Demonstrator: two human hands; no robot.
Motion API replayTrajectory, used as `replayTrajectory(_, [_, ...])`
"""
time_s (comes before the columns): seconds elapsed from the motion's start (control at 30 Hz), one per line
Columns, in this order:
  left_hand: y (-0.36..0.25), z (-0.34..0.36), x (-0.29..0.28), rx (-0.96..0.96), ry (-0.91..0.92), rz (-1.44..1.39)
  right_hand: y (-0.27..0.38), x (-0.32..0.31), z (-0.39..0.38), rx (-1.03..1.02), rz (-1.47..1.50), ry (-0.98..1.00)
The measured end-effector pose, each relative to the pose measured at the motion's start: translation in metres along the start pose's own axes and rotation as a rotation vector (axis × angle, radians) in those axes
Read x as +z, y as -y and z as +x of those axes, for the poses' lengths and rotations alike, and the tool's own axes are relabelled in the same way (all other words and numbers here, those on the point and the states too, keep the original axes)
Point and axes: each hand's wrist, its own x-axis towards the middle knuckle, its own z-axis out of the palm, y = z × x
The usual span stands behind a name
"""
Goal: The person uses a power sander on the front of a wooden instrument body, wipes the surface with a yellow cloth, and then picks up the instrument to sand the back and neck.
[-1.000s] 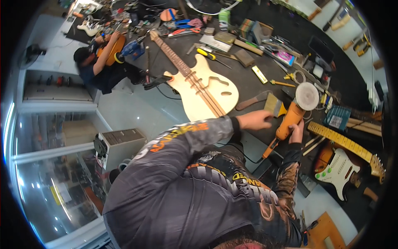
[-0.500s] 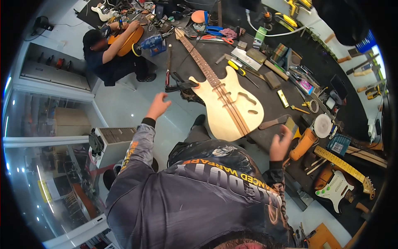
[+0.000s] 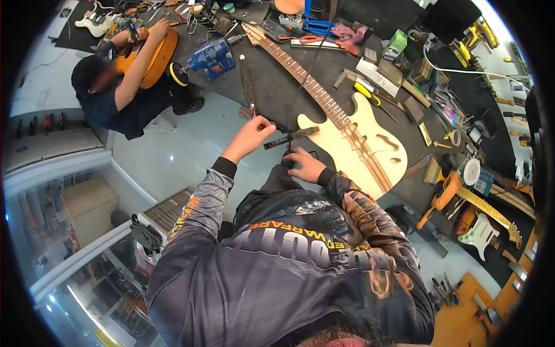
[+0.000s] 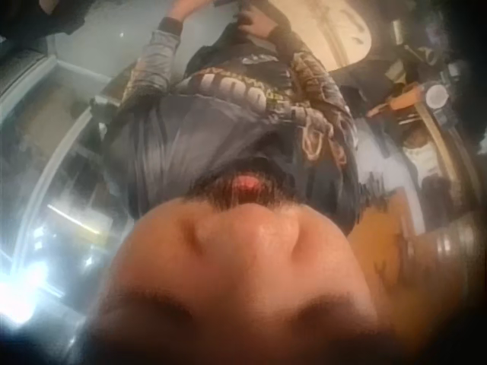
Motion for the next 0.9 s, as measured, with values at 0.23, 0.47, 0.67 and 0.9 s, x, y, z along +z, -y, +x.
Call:
replayTrajectory(0.23, [-0.012, -0.009, -0.045, -0.08, 0.143, -0.424, 0.128, -0.02, 0.028, -0.301, 0.23, 0.097])
replayTrajectory(0.47, [0.022, 0.03, -0.049, 0.066, -0.259, -0.223, 0.098, 0.04, 0.08, 0.287, -0.303, 0.584])
replayTrajectory(0.67, [0.02, 0.036, 0.02, 0.613, -0.114, 0.376, 0.013, 0.016, 0.005, 0.319, -0.07, 0.314])
replayTrajectory(0.9, [-0.028, 0.074, 0.027, -0.228, 0.829, 0.716, 0.14, -0.049, -0.011, 0.366, 0.05, -0.656])
